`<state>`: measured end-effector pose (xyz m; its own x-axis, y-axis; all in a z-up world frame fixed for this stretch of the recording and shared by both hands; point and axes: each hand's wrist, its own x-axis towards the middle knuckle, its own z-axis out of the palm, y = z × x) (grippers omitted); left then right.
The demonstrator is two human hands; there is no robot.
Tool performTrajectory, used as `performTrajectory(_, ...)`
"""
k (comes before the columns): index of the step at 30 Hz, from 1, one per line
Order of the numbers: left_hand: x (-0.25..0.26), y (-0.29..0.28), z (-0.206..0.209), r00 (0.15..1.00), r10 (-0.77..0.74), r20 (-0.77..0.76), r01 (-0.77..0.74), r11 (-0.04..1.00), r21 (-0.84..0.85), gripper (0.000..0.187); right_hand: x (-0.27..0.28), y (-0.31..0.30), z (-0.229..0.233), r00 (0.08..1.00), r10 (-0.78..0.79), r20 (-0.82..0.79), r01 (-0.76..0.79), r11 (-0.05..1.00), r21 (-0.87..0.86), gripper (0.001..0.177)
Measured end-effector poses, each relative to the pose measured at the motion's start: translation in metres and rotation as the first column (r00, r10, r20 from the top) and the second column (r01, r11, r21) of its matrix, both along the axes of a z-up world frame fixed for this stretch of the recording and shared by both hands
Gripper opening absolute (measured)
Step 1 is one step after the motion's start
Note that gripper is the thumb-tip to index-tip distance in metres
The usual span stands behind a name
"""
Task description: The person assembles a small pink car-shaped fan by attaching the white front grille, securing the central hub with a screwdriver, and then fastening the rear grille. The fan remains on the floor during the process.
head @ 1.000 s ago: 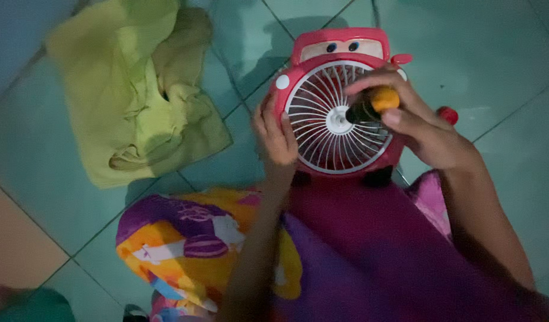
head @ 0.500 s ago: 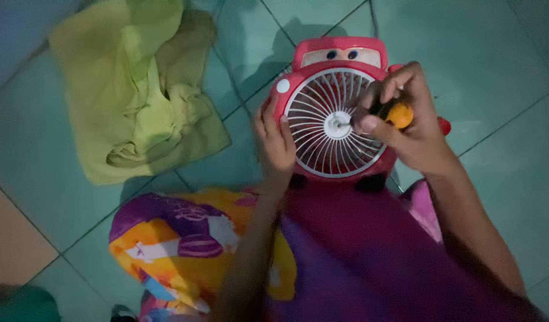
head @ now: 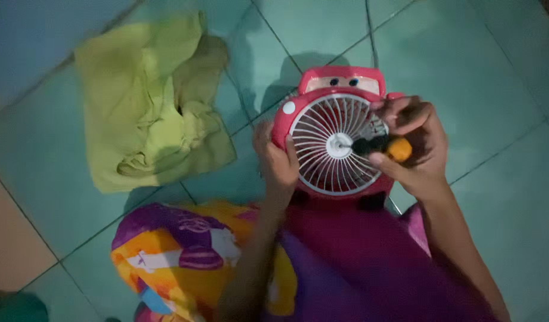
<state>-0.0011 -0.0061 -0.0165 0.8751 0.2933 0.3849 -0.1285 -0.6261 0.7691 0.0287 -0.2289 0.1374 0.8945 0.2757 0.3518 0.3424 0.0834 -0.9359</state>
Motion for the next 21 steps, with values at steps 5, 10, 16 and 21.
performTrajectory(5, 0.003, 0.000, -0.002, 0.999, 0.010, -0.031, -0.011, 1.000, -0.023, 0.049, -0.005, -0.005, -0.004, 0.907, 0.040, -0.420, -0.018, 0.998, 0.057, 0.046)
performTrajectory(10, -0.001, 0.000, -0.002, 0.997, 0.005, 0.081, 0.002, 0.996, -0.092, 0.046, -0.020, -0.001, -0.016, 0.964, 0.062, -0.258, 0.002, 0.971, 0.240, 0.054)
performTrajectory(16, 0.000, 0.000, 0.000, 1.000, -0.011, 0.017, 0.012, 1.000, -0.021, 0.047, -0.018, -0.009, -0.009, 0.996, -0.044, -0.076, 0.038, 0.996, -0.084, 0.043)
performTrajectory(21, 0.001, 0.000, 0.007, 0.996, 0.040, -0.082, -0.039, 0.999, 0.013, 0.044, -0.015, -0.012, -0.016, 1.000, -0.024, 0.005, 0.023, 0.999, 0.043, 0.043)
